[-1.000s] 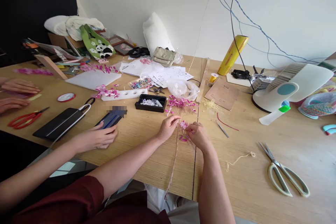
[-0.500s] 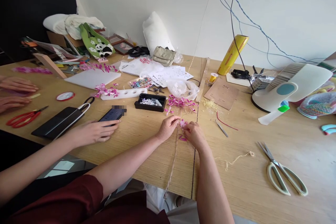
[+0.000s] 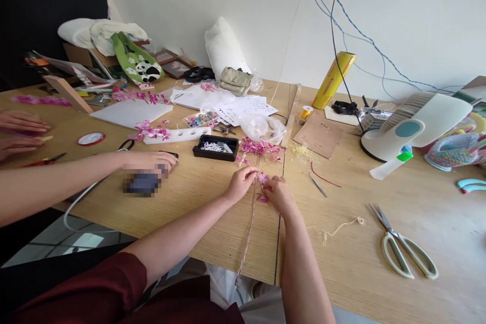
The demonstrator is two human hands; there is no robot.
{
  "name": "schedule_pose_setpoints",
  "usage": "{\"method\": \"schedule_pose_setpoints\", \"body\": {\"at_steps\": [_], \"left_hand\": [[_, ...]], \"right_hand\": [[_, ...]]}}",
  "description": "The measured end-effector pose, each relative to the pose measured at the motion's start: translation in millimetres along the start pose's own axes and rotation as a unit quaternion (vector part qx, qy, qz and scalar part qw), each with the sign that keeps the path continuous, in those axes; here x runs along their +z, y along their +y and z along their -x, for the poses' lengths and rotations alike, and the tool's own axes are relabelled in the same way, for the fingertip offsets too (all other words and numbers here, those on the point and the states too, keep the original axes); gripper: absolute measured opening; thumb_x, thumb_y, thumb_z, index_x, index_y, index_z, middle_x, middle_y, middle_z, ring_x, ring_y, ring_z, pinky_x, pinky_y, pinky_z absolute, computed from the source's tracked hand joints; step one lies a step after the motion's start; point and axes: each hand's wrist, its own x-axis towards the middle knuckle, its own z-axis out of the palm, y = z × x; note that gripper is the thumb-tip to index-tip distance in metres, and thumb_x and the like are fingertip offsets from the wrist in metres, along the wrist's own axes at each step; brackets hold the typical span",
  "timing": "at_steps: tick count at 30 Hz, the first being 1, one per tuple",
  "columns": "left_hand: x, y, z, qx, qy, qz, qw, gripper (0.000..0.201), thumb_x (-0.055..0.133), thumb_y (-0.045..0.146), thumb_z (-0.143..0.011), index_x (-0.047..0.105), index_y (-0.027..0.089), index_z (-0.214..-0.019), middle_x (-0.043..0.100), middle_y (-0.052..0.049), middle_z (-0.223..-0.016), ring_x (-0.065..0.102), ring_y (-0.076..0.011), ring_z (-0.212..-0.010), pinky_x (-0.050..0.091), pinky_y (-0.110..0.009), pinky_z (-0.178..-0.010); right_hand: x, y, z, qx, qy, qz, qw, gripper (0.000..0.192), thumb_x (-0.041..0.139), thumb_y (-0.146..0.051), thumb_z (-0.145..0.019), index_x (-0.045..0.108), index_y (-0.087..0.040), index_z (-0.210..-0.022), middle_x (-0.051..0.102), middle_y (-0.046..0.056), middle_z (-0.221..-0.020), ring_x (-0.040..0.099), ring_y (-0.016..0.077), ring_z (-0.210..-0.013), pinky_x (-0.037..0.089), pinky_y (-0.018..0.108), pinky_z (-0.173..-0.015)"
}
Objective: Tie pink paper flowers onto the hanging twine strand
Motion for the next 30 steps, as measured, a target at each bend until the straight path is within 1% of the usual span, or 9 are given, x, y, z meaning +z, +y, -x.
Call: {"method": "schedule_pose_setpoints", "body": {"at_steps": [3,6,9,14,18,21,24,26,30], "left_hand": [[-7.3,1,1,0.005,0.0,-0.012,1.0,0.018,0.047,0.011,-0.077,0.061,0.019,-0.083,0.061,-0.004,-0.071,0.057,-0.0161,-0.072,0.044,-0.029,-0.067],[-5.3,3,1,0.005,-0.001,-0.018,1.0,0.018,0.046,0.011,-0.077,0.061,0.019,-0.083,0.061,-0.004,-0.071,0.057,-0.0159,-0.071,0.044,-0.028,-0.067],[-2.6,2,1,0.006,-0.004,-0.017,1.0,0.017,0.047,0.011,-0.077,0.061,0.019,-0.083,0.061,-0.004,-0.071,0.056,-0.0157,-0.071,0.044,-0.028,-0.066],[-3.6,2,2,0.006,-0.011,-0.021,1.0,0.019,0.046,0.01,-0.077,0.062,0.019,-0.084,0.061,-0.004,-0.071,0.056,-0.0152,-0.069,0.043,-0.027,-0.065],[-4.4,4,2,-0.003,-0.018,-0.036,0.999,0.019,0.046,0.01,-0.077,0.062,0.016,-0.085,0.062,-0.004,-0.07,0.056,-0.0145,-0.068,0.043,-0.026,-0.065],[-4.3,6,2,-0.008,-0.018,-0.043,0.999,0.019,0.046,0.01,-0.077,0.062,0.016,-0.085,0.061,-0.003,-0.07,0.055,-0.0132,-0.067,0.043,-0.024,-0.064],[-4.1,6,2,-0.009,-0.015,-0.044,0.999,0.018,0.046,0.011,-0.077,0.062,0.015,-0.085,0.061,-0.002,-0.07,0.055,-0.0123,-0.067,0.042,-0.022,-0.064],[-4.0,6,2,-0.009,-0.014,-0.044,0.999,0.018,0.046,0.011,-0.078,0.062,0.015,-0.085,0.062,-0.002,-0.07,0.056,-0.0123,-0.067,0.042,-0.022,-0.064],[-4.4,7,2,-0.015,-0.015,-0.039,0.999,0.018,0.047,0.011,-0.077,0.062,0.015,-0.086,0.063,-0.003,-0.073,0.057,-0.0128,-0.071,0.043,-0.023,-0.066]], "right_hand": [[-2,3,0,0.005,0.012,-0.005,1.0,0.013,0.053,-0.02,-0.073,0.065,-0.02,-0.069,0.054,0.002,-0.068,0.05,0.0152,-0.074,0.036,0.024,-0.068],[-8,8,1,0.025,0.015,-0.02,0.999,0.014,0.053,-0.024,-0.074,0.066,-0.02,-0.074,0.056,0.002,-0.07,0.051,0.015,-0.072,0.036,0.024,-0.067],[-10,10,3,0.029,-0.004,-0.015,0.999,0.014,0.053,-0.026,-0.073,0.066,-0.021,-0.071,0.056,0.002,-0.069,0.05,0.0152,-0.071,0.035,0.024,-0.067],[-6,5,4,0.028,-0.02,0.018,0.999,0.016,0.052,-0.03,-0.075,0.063,-0.021,-0.069,0.054,0.002,-0.068,0.049,0.016,-0.073,0.034,0.024,-0.066],[-5,2,2,0.021,-0.027,0.034,0.999,0.014,0.052,-0.026,-0.074,0.062,-0.02,-0.065,0.054,0.002,-0.067,0.048,0.0159,-0.074,0.033,0.024,-0.065],[-5,2,1,0.023,-0.022,0.024,0.999,0.011,0.053,-0.021,-0.07,0.061,-0.019,-0.062,0.053,0.002,-0.065,0.048,0.0156,-0.072,0.032,0.024,-0.064],[-5,4,1,0.032,-0.002,-0.019,0.999,0.009,0.055,-0.019,-0.069,0.062,-0.019,-0.063,0.053,0.001,-0.064,0.049,0.0148,-0.069,0.033,0.024,-0.064],[-6,7,1,0.048,0.012,-0.07,0.996,0.009,0.056,-0.021,-0.068,0.064,-0.019,-0.065,0.053,0.001,-0.065,0.049,0.0136,-0.065,0.034,0.024,-0.062],[-5,15,0,0.083,0.06,-0.2,0.975,0.01,0.062,-0.026,-0.064,0.067,-0.019,-0.066,0.054,0.002,-0.069,0.048,0.0117,-0.058,0.035,0.024,-0.055]]}}
